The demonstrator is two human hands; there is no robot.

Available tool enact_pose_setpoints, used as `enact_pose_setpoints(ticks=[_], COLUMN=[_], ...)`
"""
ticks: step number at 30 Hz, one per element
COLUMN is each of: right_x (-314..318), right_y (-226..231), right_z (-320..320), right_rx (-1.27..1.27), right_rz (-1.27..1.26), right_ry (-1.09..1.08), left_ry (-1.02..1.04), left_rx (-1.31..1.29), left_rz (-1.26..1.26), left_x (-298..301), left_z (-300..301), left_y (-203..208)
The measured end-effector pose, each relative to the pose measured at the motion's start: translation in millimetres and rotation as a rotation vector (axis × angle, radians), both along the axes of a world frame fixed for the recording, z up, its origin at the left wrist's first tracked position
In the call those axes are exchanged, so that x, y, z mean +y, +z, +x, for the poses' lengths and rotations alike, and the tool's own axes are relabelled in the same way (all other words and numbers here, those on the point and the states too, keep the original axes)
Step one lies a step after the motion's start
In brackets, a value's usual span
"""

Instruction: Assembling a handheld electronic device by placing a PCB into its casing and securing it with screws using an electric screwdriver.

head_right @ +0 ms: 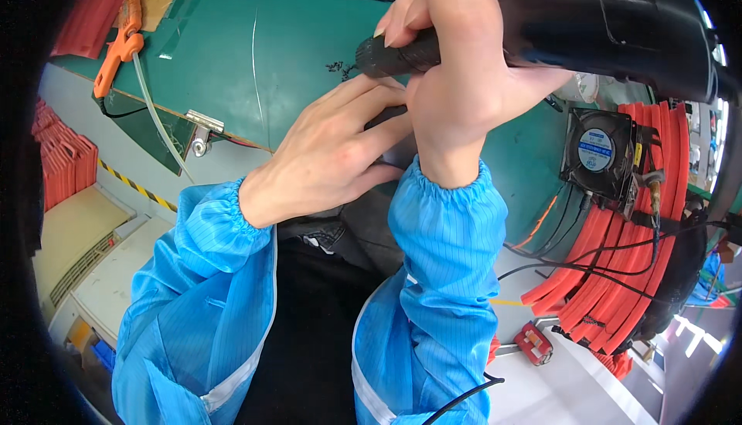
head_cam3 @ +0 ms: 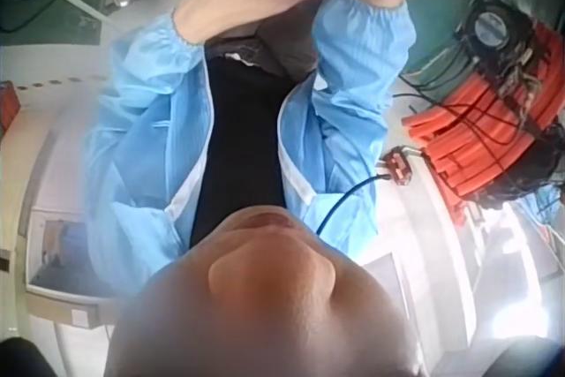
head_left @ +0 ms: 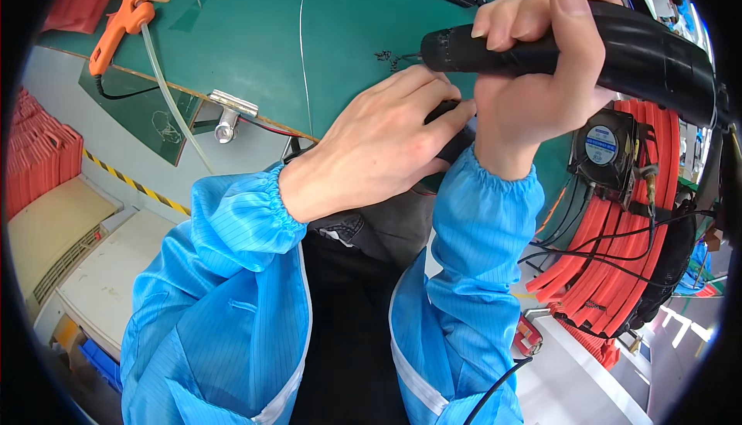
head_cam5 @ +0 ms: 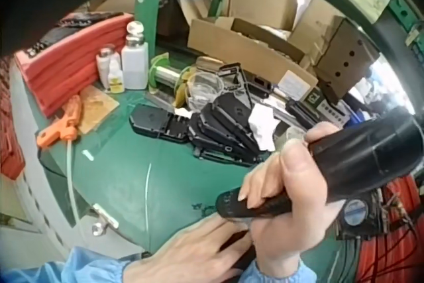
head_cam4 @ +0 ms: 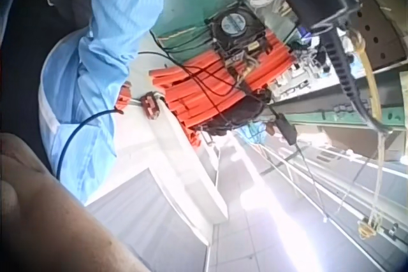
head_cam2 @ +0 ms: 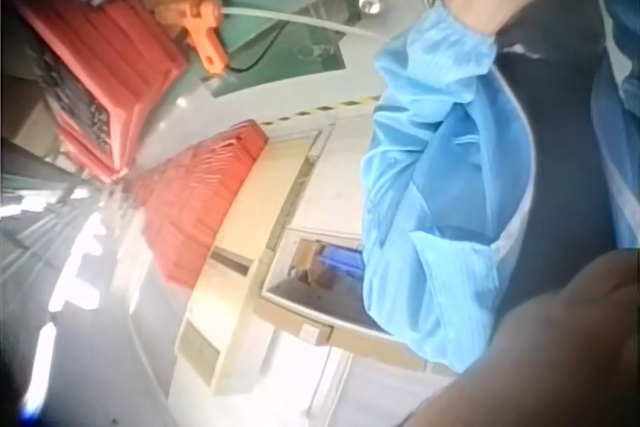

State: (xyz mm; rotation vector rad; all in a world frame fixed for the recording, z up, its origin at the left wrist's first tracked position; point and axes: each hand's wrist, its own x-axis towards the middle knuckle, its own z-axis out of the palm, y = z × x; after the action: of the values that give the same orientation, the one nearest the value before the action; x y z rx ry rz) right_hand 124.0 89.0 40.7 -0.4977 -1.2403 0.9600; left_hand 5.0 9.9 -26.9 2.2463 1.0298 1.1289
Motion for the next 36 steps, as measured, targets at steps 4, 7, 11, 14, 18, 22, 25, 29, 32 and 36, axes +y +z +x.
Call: enact_pose_setpoints(ticks=[4,7,11,14,18,22,25,29,32,36], right_x=[-4,-10,-23,-40,-49,-52,-53,-52,-51,-50], right_y=[7,23,34,45,42,36,35,34,32,31], right_z=[7,22,37,48,52,53,53,53,54,56], right_rx=[0.021,-0.120,0.008,0.055,0.081,0.077,0.074,0.071,0.073,0.052], right_rz=[0.041,0.088,0.078,0.081,0.086,0.104,0.115,0.127,0.137,0.145], right_ry=[-0.010,0.014,0.059,0.112,0.145,0.156,0.160,0.165,0.175,0.198], left_ry=[-0.001,0.027,0.003,0.120,0.272,0.271,0.246,0.227,0.220,0.242], left_rx=[-0.010,-0.053,-0.221,-0.295,-0.356,-0.336,-0.318,-0.315,-0.316,-0.343], left_rz=[0.008,0.022,-0.039,-0.107,-0.063,-0.006,0.009,-0.006,-0.011,0.022], left_x=[0,0,1,0,0,1,2,2,2,4], left_z=[2,1,-5,-12,-6,-6,-8,-10,-9,-8], left_y=[1,0,-4,-7,-1,-4,-6,-5,-5,-6])
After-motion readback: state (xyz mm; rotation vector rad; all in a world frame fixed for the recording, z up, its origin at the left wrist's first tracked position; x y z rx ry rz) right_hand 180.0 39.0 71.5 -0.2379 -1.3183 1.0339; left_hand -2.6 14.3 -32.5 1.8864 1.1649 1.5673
